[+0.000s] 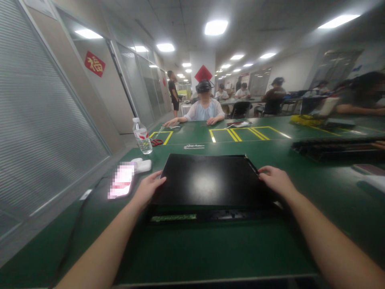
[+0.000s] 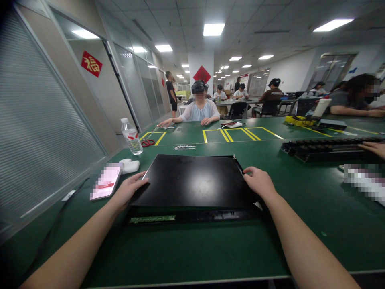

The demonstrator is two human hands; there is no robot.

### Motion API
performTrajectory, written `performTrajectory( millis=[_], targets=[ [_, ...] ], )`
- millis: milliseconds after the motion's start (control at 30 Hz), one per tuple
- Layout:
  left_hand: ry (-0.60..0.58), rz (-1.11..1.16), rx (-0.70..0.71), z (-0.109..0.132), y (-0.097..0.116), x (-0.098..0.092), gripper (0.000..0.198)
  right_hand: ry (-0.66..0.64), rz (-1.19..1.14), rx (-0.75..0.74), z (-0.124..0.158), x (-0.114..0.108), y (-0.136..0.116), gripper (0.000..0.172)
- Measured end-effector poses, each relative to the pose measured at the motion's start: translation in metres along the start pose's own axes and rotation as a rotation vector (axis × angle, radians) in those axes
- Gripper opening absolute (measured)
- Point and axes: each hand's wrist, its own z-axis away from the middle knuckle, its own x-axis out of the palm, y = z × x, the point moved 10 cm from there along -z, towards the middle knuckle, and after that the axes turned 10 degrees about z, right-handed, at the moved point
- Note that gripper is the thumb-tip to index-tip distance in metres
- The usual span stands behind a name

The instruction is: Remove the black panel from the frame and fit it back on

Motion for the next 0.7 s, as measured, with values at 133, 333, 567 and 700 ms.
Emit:
performTrajectory(
  millis=[133,333,567,700],
  targets=[
    [0.049,0.063,-0.003,-0.002,0.001,-0.003,0.039,-0.013,-0.014,0.009,0.000,0.002,0.001,0.027],
    [0.075,0.059,0.011,0.002,0.008,-0.002,0.036,-0.013,-0.036,0.005,0.000,0.002,0.001,0.027],
    [0.040,0.039,0.071,-0.003,0.011,-0.006,0.041,-0.022,-0.043,0.006,0.002,0.002,0.000,0.025],
    [0.035,0.060,0.081,-0.005,0.010,-0.006,0.039,-0.027,-0.045,0.012,0.002,0.002,0.000,0.025]
  ],
)
